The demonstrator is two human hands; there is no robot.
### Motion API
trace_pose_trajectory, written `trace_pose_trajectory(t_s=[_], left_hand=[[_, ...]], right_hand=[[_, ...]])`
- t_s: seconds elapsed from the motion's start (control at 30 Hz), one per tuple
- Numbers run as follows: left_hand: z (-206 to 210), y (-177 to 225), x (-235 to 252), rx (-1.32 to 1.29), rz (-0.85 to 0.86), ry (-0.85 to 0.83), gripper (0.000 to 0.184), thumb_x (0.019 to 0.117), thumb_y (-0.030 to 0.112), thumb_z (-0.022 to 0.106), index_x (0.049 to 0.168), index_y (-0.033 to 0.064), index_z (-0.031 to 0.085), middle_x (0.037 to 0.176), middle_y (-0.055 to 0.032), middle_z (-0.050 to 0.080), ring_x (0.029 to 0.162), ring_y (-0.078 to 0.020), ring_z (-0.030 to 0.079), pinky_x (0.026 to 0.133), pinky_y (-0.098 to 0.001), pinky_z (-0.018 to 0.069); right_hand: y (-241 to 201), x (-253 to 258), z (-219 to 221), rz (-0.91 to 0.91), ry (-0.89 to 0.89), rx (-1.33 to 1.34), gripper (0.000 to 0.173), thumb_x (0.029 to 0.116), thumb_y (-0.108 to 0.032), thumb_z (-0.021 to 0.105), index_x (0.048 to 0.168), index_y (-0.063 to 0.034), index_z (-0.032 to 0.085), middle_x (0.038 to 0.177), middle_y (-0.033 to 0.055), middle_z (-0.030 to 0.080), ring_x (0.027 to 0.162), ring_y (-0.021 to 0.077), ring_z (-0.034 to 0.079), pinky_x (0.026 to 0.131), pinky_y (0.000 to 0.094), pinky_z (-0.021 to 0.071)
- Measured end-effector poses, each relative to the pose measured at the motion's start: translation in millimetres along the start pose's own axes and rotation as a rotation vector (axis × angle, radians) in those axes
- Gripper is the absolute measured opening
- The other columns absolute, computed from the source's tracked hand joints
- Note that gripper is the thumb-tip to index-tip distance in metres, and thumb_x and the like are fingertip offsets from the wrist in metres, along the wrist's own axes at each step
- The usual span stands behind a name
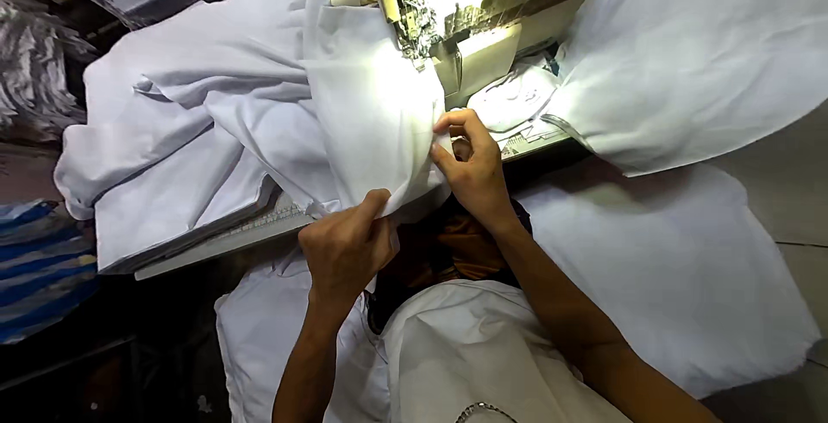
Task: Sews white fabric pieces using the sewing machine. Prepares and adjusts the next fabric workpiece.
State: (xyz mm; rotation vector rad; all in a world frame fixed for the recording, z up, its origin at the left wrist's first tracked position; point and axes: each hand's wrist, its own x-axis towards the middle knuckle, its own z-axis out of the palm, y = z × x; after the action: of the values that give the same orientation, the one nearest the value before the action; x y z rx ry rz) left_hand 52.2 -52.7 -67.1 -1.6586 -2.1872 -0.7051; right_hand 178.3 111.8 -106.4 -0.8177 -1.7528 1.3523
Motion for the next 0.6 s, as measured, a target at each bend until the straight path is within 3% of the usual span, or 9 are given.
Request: trace_pose_trajectory(t_s=[0.1,0.23,0.27,0.33,0.4,0.43,0.5,0.57,0.6], left_hand=[[-11,-1,10,-0.030,0.040,0.068,0.042,0.1034,0.032,0.053,0.073,0.0059,0.064,0.064,-0.0075,0.055,0.055,-0.0202,0.052,0.050,-0.0354,0.0368],[-21,4,24,0.097,0.131,-0.019,0.053,0.1019,0.046,0.052,0.064,0.0095,0.055,0.056,-0.0038,0.044,0.046,-0.0202,0.043,0.044,-0.0354,0.0285],[-21,6,25,0.148,0.128,-0.051,0.048,0.0983,0.046,0.058,0.067,0.0101,0.057,0.053,-0.0030,0.045,0.044,-0.0207,0.044,0.044,-0.0364,0.0289],[-19,9,28,0.259,0.118,-0.058,0.027,0.0904,0.036,0.068,0.090,0.0097,0.070,0.053,-0.0042,0.053,0.044,-0.0227,0.049,0.046,-0.0392,0.0320],[-15,12,34,0.344,0.123,-0.027,0.032,0.0868,0.020,0.068,0.117,0.0113,0.073,0.060,-0.0063,0.060,0.047,-0.0247,0.052,0.047,-0.0405,0.0335],[-11,13,37,0.355,0.127,-0.016,0.035,0.0874,0.014,0.067,0.122,0.0118,0.072,0.068,-0.0076,0.063,0.052,-0.0259,0.055,0.047,-0.0405,0.0352],[-2,13,44,0.278,0.142,-0.008,0.030,0.0910,0.007,0.066,0.120,0.0099,0.072,0.089,-0.0118,0.066,0.067,-0.0283,0.063,0.049,-0.0393,0.0430],[5,12,50,0.152,0.145,-0.016,0.027,0.0916,0.001,0.065,0.117,0.0082,0.072,0.109,-0.0147,0.068,0.080,-0.0295,0.067,0.054,-0.0384,0.0491],[6,13,52,0.100,0.147,0.003,0.026,0.0918,0.000,0.065,0.116,0.0074,0.073,0.109,-0.0146,0.068,0.077,-0.0283,0.067,0.053,-0.0375,0.0491]], right_hand=[[1,4,0,0.003,-0.083,0.036,0.031,0.1002,-0.012,0.064,0.131,-0.0124,0.065,0.120,0.0050,0.068,0.094,0.0135,0.068,0.075,0.0307,0.0581],[-9,9,-4,0.084,-0.200,0.392,0.045,0.1019,-0.001,0.055,0.145,-0.0112,0.052,0.130,0.0075,0.064,0.103,0.0130,0.068,0.084,0.0287,0.0590],[-12,12,-5,0.079,-0.225,0.448,0.053,0.1011,0.003,0.053,0.152,-0.0123,0.045,0.138,0.0083,0.060,0.108,0.0142,0.067,0.089,0.0298,0.0585],[-15,17,-7,0.054,-0.236,0.471,0.063,0.1000,0.005,0.053,0.158,-0.0143,0.039,0.147,0.0084,0.054,0.114,0.0156,0.066,0.092,0.0313,0.0586],[-14,12,-8,0.052,-0.217,0.449,0.062,0.1011,0.004,0.051,0.158,-0.0166,0.038,0.144,0.0093,0.057,0.110,0.0166,0.067,0.089,0.0315,0.0591],[-13,9,-8,0.061,-0.204,0.451,0.061,0.1021,0.002,0.050,0.158,-0.0178,0.037,0.140,0.0094,0.059,0.106,0.0165,0.068,0.086,0.0314,0.0595],[-9,3,-5,0.092,-0.161,0.496,0.058,0.1031,-0.001,0.052,0.156,-0.0208,0.037,0.125,0.0094,0.066,0.094,0.0146,0.070,0.077,0.0294,0.0605],[-5,0,-1,0.095,-0.146,0.534,0.057,0.1028,-0.002,0.053,0.154,-0.0213,0.039,0.127,0.0082,0.065,0.095,0.0137,0.070,0.077,0.0289,0.0606],[-4,0,1,0.098,-0.142,0.549,0.054,0.1024,-0.003,0.053,0.152,-0.0205,0.041,0.131,0.0075,0.063,0.097,0.0135,0.069,0.078,0.0287,0.0603]])
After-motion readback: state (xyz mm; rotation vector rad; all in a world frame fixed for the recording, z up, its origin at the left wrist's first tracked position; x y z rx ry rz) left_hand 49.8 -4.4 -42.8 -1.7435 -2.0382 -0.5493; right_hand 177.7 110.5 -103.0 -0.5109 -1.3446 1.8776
